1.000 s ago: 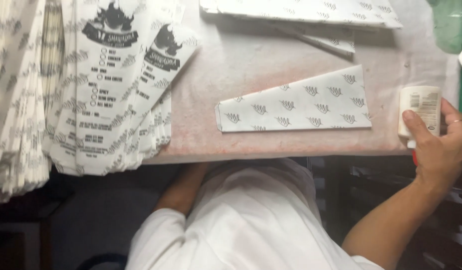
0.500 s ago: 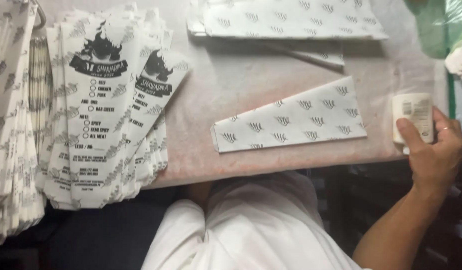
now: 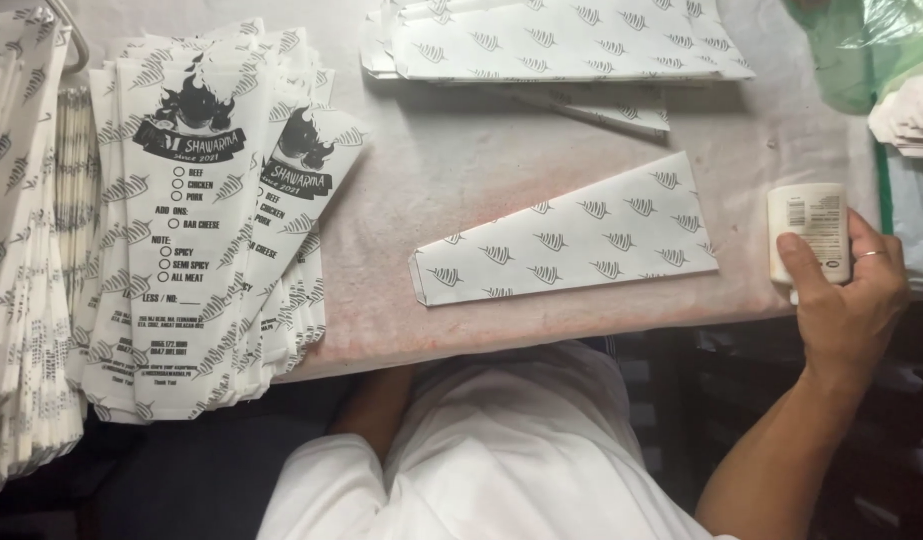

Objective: Applying liquid glue from a bottle onto paper strips and folding them to seal them.

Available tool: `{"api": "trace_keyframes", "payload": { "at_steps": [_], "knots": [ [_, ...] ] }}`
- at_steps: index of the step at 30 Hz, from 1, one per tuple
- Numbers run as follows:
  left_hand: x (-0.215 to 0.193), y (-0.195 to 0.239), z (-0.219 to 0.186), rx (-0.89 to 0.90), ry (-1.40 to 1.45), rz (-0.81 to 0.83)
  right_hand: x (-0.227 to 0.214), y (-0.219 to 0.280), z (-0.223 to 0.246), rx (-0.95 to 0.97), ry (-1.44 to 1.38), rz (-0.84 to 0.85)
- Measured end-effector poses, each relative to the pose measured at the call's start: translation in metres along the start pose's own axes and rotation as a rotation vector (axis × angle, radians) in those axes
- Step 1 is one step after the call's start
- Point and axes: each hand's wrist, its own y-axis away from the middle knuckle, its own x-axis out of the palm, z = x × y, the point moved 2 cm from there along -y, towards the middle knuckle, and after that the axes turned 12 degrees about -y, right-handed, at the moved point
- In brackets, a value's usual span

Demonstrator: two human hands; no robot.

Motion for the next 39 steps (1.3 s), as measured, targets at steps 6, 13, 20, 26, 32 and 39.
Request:
{"api": "trace_keyframes", "payload": {
  "at_steps": [6, 13, 20, 26, 32, 39],
  "knots": [
    [-0.02, -0.021, -0.011, 0.061, -0.079, -0.053, -0.002, -0.001, 0.0, 0.012, 0.038, 0.005],
    [-0.08, -0.04, -0.057, 0.094, -0.143, -0.094, -0.008, -0.009, 0.006, 0.149, 0.047, 0.08],
    [-0.085, -0.029, -0.073, 0.108, -0.235, -0.13, -0.017, -0.013, 0.001, 0.279, 0.128, 0.089],
    [-0.084, -0.019, -0.101, 0.121, -0.29, -0.167, -0.024, 0.003, -0.039, 0.296, -0.611, 0.009],
    [-0.274, -0.032, -0.116, -0.033, 0.469, 0.373, -0.036, 0.014, -0.053, 0.4, -0.924, -0.395],
    [-0.337, -0.062, -0.068, -0.122, 0.422, -0.751, -0.03, 0.029, 0.01, 0.252, -1.077, -0.409]
  ]
}}
